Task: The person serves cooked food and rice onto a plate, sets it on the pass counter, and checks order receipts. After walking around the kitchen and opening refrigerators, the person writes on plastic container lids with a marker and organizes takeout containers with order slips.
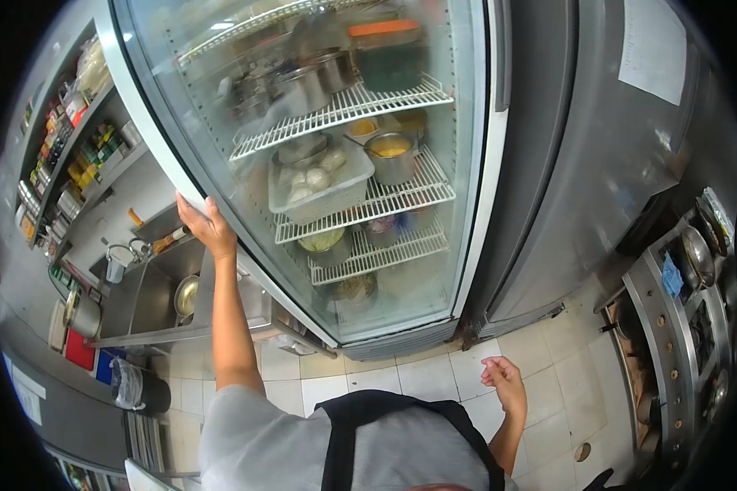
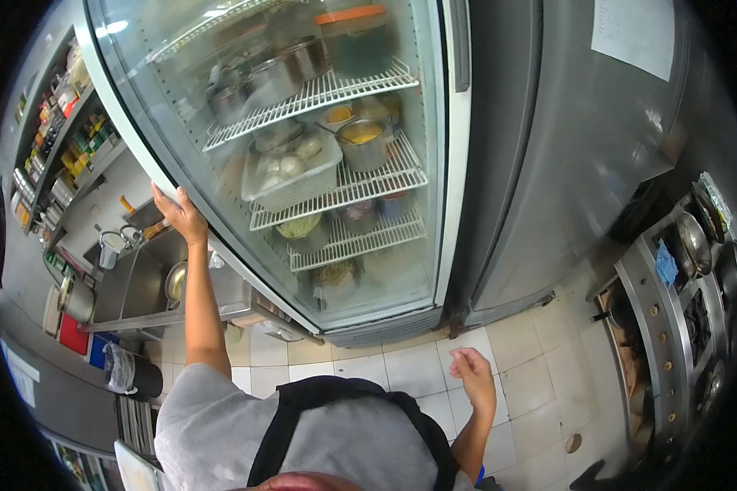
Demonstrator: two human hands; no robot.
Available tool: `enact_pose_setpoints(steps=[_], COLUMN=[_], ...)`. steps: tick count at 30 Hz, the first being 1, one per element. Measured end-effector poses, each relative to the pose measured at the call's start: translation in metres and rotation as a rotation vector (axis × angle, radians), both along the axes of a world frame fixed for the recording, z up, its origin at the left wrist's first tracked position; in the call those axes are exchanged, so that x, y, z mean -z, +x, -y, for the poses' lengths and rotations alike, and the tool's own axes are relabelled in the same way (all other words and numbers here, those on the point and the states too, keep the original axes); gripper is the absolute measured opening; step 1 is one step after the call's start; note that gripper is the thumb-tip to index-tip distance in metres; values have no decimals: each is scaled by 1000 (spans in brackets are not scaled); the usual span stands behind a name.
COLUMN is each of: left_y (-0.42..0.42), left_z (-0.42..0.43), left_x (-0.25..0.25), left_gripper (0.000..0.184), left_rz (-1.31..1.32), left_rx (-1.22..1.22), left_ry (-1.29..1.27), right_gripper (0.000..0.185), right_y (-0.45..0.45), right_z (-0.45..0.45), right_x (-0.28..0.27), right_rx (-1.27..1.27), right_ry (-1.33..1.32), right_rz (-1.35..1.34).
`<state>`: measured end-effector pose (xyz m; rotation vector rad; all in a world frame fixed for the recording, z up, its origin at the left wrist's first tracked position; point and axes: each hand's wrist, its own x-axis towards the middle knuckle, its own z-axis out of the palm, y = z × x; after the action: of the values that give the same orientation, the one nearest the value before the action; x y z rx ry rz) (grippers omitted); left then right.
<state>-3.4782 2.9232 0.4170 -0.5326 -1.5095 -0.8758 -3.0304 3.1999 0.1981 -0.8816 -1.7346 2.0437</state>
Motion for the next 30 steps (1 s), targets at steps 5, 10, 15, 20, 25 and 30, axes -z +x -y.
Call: enact_pose_setpoints(steps=[5,10,15,20,25,30], left_y=[2,-1,21,65,54,22], left_z=[-2,6,-3,-55,-100,-112], left_x=[0,2,2,35,81,93], left_gripper=[58,59,63,36,18,14], left_rz=[43,58,-39,-329,-310,-466], left_rx=[176,273,98,623,847,889], left_ry=[70,72,26,-308,-418,20], right_gripper=[20,19,20,26,26,27], right_y=[-1,-2,-4,-6,-11,-40], right_z=[-5,0,26,83,233,438], right_x=[5,5,2,14,13,48], right_rx=[-13,-4,126,269,701,1221], right_ry=[13,26,37,111,139,-289], right_rz=[32,31,7,151,415,504])
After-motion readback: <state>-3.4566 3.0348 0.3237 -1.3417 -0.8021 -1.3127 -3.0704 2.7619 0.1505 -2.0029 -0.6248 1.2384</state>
